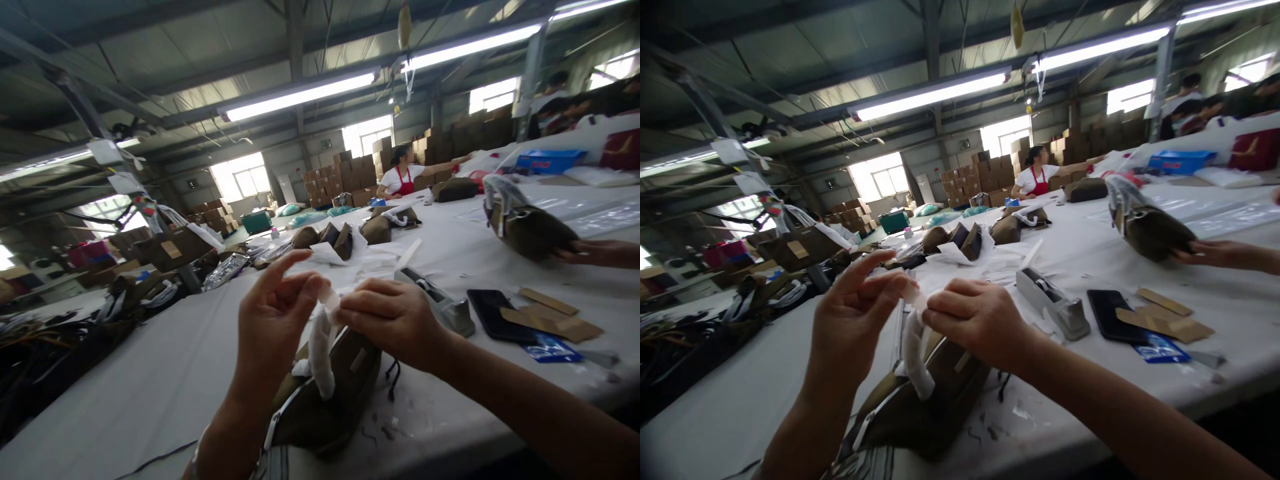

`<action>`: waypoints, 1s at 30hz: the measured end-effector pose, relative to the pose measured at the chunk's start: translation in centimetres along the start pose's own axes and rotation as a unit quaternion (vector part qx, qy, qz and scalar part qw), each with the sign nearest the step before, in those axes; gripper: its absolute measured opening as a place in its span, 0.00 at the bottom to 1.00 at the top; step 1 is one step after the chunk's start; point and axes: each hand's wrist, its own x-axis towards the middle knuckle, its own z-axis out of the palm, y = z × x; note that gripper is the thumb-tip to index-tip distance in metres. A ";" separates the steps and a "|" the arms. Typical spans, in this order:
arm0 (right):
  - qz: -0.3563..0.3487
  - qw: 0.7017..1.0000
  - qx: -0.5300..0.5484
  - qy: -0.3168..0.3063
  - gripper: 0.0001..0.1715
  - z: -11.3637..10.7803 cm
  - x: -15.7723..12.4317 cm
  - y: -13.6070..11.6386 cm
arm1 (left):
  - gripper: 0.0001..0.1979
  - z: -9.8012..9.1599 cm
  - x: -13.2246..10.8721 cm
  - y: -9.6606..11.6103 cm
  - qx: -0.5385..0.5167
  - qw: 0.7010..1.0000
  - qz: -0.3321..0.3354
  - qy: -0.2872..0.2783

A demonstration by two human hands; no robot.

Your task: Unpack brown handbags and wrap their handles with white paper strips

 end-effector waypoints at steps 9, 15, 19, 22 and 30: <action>0.159 0.981 0.113 0.016 0.22 1.6 -6.3 -0.3 | 0.10 -1.7 -0.6 0.3 0.095 0.992 0.058 0.060; 0.288 0.948 0.112 0.076 0.18 1.6 -6.8 -1.0 | 0.33 -0.8 -0.8 -4.0 0.184 0.969 -0.150 -0.075; 0.270 0.951 0.112 0.105 0.24 1.4 -5.8 -1.3 | 0.32 0.2 -0.6 -3.7 0.129 0.951 -0.234 -0.154; 0.189 0.961 0.156 0.128 0.22 1.0 -4.4 -1.5 | 0.25 0.7 -0.6 -3.3 0.144 0.946 -0.216 -0.195; 0.331 0.890 0.280 0.142 0.06 -0.1 -0.8 0.0 | 0.19 0.6 -1.1 -4.7 0.213 0.958 -0.040 -0.185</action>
